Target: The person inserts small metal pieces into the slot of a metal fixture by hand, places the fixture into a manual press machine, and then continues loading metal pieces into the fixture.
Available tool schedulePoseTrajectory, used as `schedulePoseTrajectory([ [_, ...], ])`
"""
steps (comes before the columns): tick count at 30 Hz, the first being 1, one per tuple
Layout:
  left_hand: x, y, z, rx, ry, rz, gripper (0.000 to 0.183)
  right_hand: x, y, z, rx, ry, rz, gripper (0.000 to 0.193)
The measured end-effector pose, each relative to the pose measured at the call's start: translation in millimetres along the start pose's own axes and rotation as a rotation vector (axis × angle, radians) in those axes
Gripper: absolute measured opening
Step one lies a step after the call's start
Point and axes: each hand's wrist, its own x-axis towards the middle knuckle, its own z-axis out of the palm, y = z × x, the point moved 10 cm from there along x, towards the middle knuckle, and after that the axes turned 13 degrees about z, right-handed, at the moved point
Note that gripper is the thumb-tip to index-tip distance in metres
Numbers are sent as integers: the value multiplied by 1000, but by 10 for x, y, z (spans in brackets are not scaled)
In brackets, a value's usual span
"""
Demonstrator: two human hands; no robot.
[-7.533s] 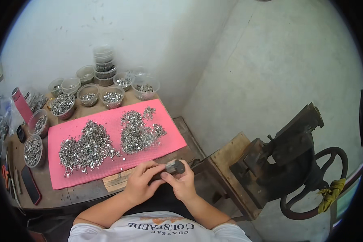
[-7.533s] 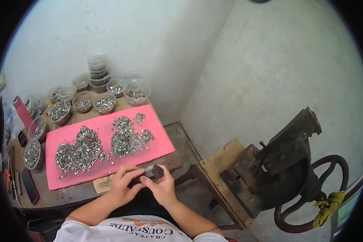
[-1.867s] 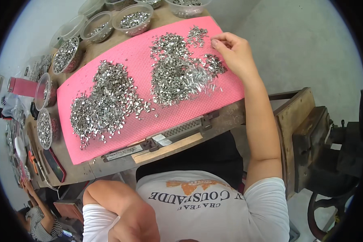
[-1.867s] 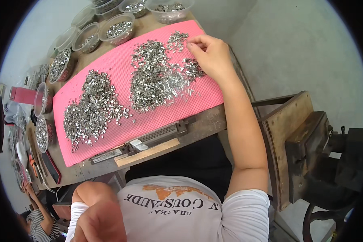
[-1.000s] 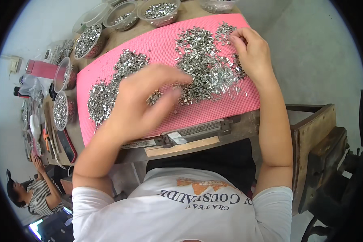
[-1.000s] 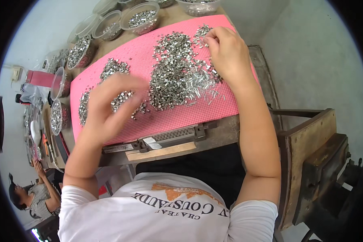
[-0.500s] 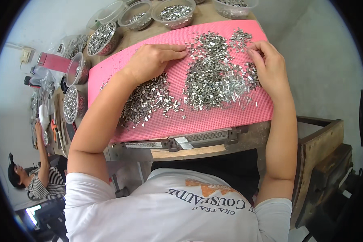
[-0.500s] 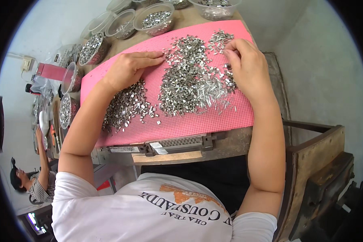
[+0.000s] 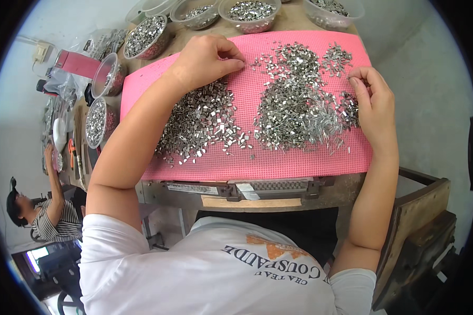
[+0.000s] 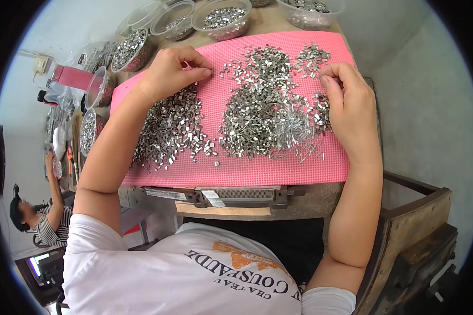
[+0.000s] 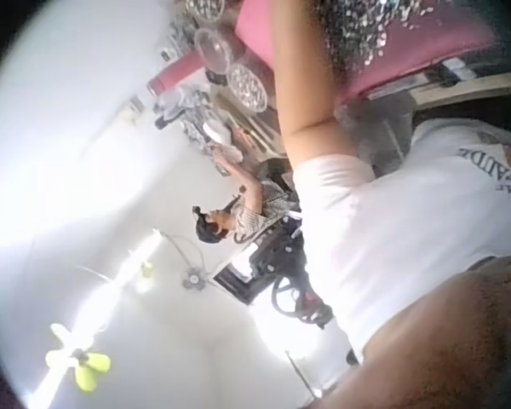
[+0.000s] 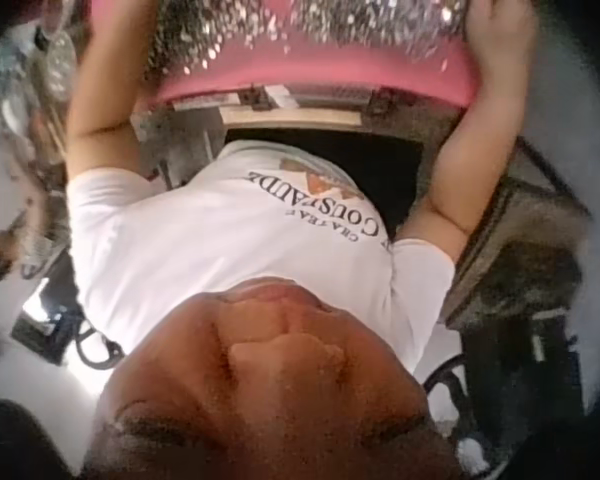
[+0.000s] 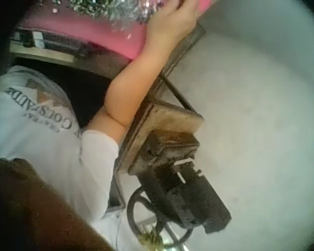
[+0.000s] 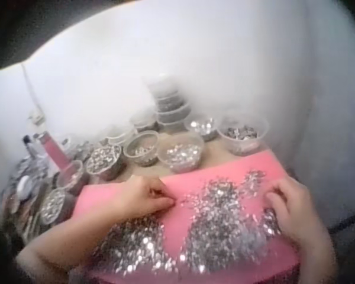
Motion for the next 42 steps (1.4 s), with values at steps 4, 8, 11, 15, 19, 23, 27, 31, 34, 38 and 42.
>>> schedulePoseTrajectory([
  [4,-4,-111,36,25,-27,-111,23,-3,-1,22,1,-22,-5,12],
  [8,-29,-96,45,45,1,-74,25,-18,-15,26,-7,-30,14,12],
  [11,-10,-35,85,80,-1,-56,24,-5,46,22,37,-44,57,12],
  [15,-51,87,138,202,1,63,30,-108,-72,-85,174,19,-34,12],
  [19,-325,770,149,15,31,213,20,-574,-429,-125,171,-6,-113,8],
  [23,-839,1455,491,31,-50,412,12,-1135,-595,62,126,-120,-227,7],
  [27,-978,1485,637,59,-27,395,15,-1514,-606,242,42,-198,-220,13],
  [31,-928,1402,572,-28,13,298,19,-1633,-603,233,-2,-179,-232,14],
  [34,-927,1454,604,-7,-50,360,19,-1645,-589,216,-7,-160,-215,17],
  [38,-944,1611,591,169,-60,475,18,-1651,-636,224,-87,-161,-248,19],
  [42,-993,1656,645,315,-77,508,17,-1686,-658,258,-160,-142,-275,21],
])
